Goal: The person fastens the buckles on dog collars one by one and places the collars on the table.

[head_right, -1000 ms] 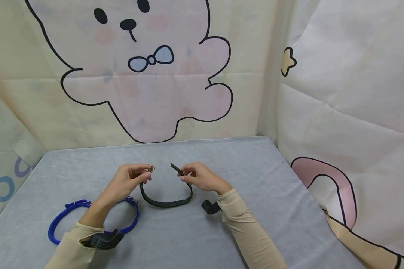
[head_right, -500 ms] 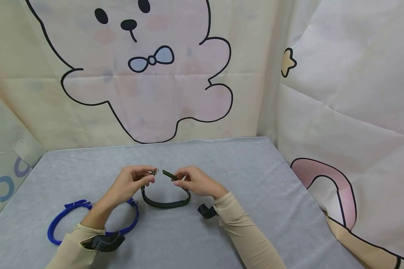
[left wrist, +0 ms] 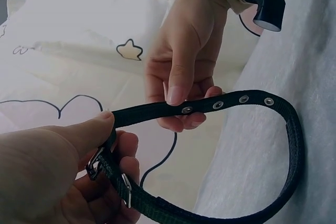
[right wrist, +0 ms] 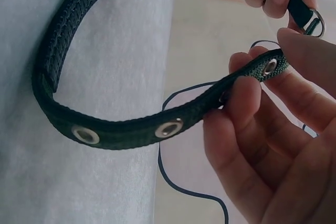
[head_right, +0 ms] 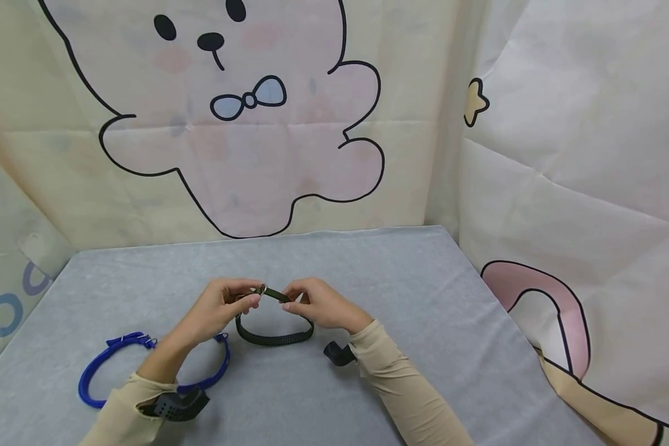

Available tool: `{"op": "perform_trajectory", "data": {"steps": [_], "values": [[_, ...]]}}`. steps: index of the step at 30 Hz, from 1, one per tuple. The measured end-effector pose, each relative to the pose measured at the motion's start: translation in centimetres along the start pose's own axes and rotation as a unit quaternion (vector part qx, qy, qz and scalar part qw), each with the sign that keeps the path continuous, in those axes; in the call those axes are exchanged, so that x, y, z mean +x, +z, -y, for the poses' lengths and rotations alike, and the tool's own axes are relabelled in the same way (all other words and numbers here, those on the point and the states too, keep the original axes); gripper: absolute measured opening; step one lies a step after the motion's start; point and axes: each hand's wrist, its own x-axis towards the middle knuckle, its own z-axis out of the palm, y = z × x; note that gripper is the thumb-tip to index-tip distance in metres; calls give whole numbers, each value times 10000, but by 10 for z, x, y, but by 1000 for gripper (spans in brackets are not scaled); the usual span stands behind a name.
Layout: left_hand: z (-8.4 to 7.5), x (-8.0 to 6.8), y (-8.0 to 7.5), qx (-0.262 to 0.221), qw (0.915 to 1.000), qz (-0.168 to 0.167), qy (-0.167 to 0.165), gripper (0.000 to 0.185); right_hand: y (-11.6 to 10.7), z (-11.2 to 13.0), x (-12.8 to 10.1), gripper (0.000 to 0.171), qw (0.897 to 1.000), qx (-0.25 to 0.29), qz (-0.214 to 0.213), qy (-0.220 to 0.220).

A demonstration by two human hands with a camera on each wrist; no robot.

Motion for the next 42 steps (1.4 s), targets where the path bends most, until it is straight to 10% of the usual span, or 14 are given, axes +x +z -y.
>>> {"op": "perform_trajectory", "data": {"steps": [27,42], "values": [[-1,0,17,287,9990,-199,269,8,15,3,3,48,9933,1134,-99,-182],[-2,-1,27,779,9967,-230,24,17,23,11,1,30,9869,1228,-895,-539]]}}
